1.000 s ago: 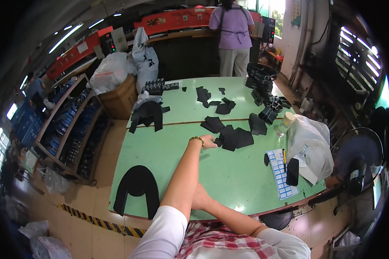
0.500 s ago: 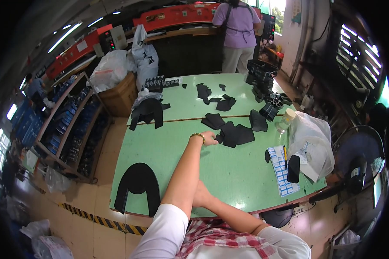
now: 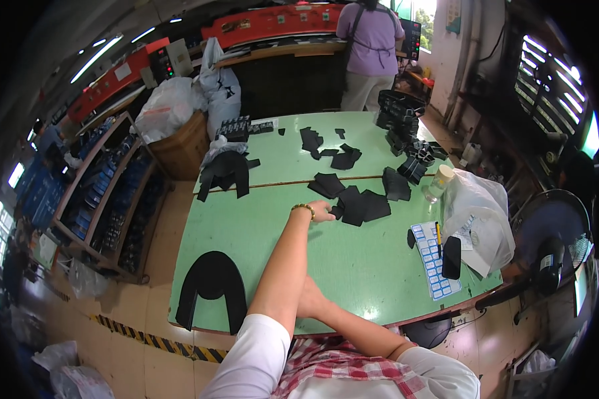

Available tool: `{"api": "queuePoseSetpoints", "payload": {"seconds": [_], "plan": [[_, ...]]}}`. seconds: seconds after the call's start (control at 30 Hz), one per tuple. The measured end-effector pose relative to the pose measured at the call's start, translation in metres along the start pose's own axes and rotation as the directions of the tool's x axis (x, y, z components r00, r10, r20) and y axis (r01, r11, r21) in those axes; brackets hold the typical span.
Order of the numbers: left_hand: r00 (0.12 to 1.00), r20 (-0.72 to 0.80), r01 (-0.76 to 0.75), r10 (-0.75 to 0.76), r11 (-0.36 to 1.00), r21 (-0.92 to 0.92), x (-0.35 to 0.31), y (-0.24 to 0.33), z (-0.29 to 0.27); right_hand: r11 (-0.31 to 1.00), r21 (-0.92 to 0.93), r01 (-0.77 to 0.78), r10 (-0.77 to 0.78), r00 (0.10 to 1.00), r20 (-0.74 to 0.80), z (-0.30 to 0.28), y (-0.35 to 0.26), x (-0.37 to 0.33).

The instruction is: The recorder is sorting and preparing black leather shoe components at a workstation.

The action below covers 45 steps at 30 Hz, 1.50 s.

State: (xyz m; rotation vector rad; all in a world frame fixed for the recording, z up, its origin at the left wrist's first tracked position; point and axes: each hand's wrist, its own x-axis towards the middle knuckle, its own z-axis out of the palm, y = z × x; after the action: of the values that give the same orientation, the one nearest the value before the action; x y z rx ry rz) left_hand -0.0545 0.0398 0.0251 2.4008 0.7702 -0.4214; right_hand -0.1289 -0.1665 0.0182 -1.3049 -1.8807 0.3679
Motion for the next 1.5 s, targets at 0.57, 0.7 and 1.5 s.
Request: {"api": "queuePoseSetpoints", "payload": {"seconds": [0.57,0.7,1.5], "plan": [[1.000,-0.016,-0.006,0.006,1.000,0.021,-0.0007,-0.0001,0.0009,0.999,0.010,0.038,-0.038,0.999,-0.032,0.0014,0.0006,-0.0005],[1.000,0.009,-0.015,0.015,1.000,0.008,-0.0010,0.0034,0.0003,0.999,0.018,0.033,-0.032,0.998,-0.050,0.0023,0.0028,-0.0002],[1.000,0.007,0.009,-0.009,1.000,0.009,0.0029,0.0014,0.0013,0.996,0.005,0.084,-0.083,0.992,-0.098,0.0072,0.0082,-0.0023]]}}
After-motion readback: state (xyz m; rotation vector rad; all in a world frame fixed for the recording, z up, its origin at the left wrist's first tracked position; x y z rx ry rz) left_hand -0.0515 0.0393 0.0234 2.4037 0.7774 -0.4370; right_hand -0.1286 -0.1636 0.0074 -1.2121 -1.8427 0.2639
